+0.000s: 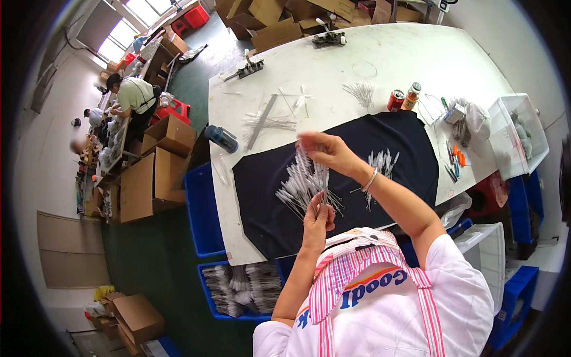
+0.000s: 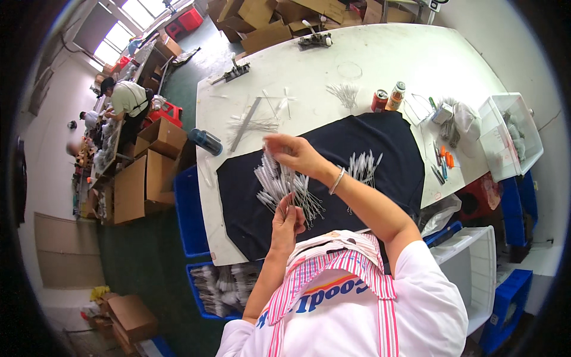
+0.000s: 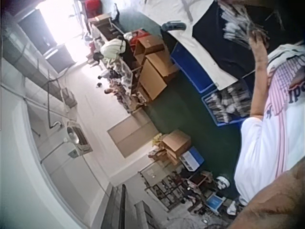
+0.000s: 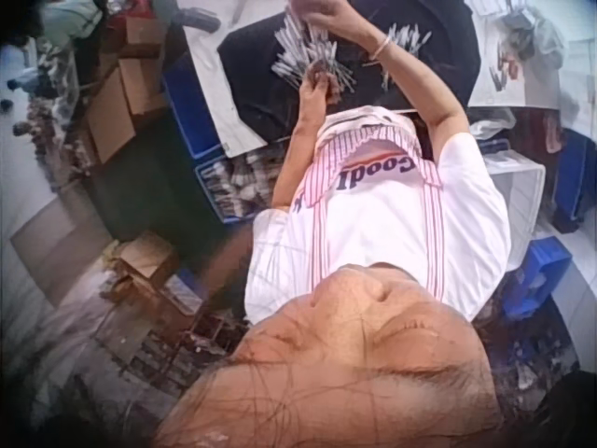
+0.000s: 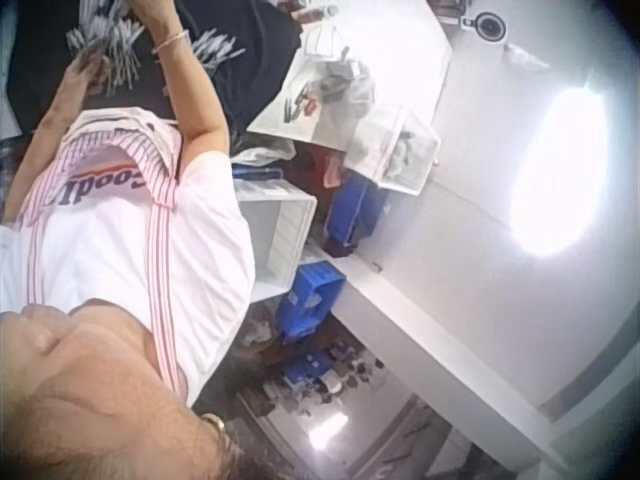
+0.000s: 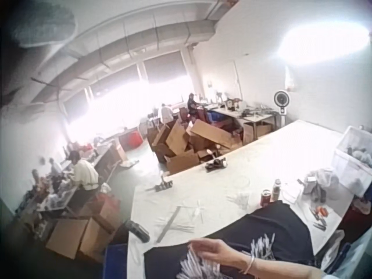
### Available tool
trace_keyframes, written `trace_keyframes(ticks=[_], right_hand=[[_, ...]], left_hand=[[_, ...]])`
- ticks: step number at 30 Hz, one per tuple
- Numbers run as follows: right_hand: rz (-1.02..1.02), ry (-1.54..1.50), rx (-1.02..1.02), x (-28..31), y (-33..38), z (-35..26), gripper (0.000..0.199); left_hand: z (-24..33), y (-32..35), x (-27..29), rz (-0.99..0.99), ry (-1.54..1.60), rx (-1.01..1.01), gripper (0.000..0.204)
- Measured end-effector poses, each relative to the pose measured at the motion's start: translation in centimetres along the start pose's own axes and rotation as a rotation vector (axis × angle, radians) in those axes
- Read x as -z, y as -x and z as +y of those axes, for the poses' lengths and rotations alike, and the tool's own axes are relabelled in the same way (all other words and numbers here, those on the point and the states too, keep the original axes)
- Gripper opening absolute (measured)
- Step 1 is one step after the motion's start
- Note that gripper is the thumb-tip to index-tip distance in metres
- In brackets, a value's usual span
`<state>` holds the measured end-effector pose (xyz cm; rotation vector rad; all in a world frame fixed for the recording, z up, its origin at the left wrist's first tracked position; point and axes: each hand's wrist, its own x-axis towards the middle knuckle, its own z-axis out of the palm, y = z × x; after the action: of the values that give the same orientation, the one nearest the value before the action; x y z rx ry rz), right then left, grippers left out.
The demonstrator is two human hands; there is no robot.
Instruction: The person arranges wire brushes on a cloth and trims their tips using pliers.
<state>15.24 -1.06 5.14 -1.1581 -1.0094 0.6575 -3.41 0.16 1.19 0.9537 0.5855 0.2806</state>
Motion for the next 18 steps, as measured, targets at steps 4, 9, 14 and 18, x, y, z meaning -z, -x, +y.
trace_keyframes(ticks=[4, 9, 14, 18], right_hand=[[-0.256, 0.321, -0.08, 1.6, -0.4, -0.3, 0.041], [0.33, -0.386, -0.125, 0.1, 1.3, 0.6, 0.042], [0.207, -0.31, -0.323, -5.5, 6.4, 2.8, 0.014], [0.233, -0.327, -0.371, -6.3, 7.4, 2.7, 0.011]], left_hand=[[0.8, 0.2, 0.7, -0.003, 0.05, 0.019, 0.027], [0.5, 0.0, 1.3, 0.009, 0.044, -0.111, 0.018], [0.1, -0.1, 1.5, 0.145, -0.065, -0.156, 0.015], [0.0, 0.0, 1.2, 0.156, -0.058, -0.135, 0.015]])
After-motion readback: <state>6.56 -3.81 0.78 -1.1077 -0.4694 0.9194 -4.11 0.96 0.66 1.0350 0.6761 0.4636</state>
